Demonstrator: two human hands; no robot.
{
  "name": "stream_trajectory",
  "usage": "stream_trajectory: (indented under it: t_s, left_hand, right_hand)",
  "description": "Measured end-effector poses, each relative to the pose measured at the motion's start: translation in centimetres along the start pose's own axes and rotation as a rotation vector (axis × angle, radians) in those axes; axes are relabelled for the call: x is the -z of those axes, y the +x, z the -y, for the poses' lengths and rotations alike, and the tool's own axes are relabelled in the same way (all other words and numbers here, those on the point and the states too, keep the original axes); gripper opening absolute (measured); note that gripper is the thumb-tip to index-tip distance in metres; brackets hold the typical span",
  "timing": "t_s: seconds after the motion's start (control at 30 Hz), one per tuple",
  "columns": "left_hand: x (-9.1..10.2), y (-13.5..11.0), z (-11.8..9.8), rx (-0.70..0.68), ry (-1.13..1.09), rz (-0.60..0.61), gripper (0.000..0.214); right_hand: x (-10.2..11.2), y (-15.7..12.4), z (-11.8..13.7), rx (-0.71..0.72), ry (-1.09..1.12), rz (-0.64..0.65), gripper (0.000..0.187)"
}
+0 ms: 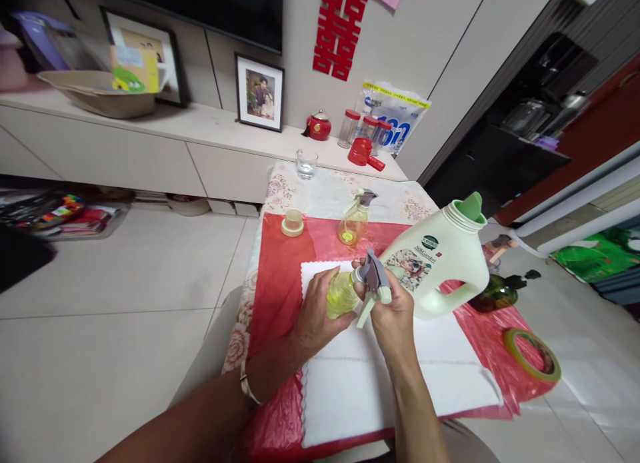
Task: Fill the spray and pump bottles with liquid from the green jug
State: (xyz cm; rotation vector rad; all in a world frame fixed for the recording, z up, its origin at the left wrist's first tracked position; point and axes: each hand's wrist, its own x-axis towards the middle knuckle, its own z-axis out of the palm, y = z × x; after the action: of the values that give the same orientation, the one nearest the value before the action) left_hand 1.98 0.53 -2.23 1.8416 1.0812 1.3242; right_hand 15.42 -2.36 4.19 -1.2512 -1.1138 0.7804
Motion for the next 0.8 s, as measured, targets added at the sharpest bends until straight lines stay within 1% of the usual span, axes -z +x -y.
stream_trajectory:
  t_s: [0.13,0.23,0.33,0.47,0.53,0.67,0.8]
  left_hand:
    - [0.1,0.0,0.1,-0.013,0.017,0.025,0.083]
    - [0.1,-0.1,0.1,-0.024,0.023,0.018,0.084]
    - [0.0,-0.1,0.1,-0.03,0.028,-0.002,0.083]
    - [-0.1,-0.1,0.1,-0.039,0.036,0.012,0.086]
    - [-0.1,-0.1,0.1,-0.033,0.038,0.015,0.086]
    - [-0.1,-0.1,0.2,-0.026,0.039,0.019,0.086]
    - [-0.2,-0.3,0.4,-0.052,0.027,0.012,0.088]
  right_hand:
    - [0.0,0.3,0.3,-0.01,0.004,0.015,0.05]
    - [-0.2,0.4,0.4,-0.008,-0.003,0.013,0.05]
    - [-0.7,0.3,0.4,0.017,-0.005,-0.017,0.048]
    - [-1.6,-0.2,0.2,0.06,-0.011,-0.086,0.049]
    - [-1.8,-0.3,-0.1,0.064,-0.012,-0.093,0.048]
    - [-1.6,-0.6,-0.9,0.063,-0.011,-0.068,0.045]
    - [-1.4,-0.8,-1.2,0.057,0.049,-0.008,0.044]
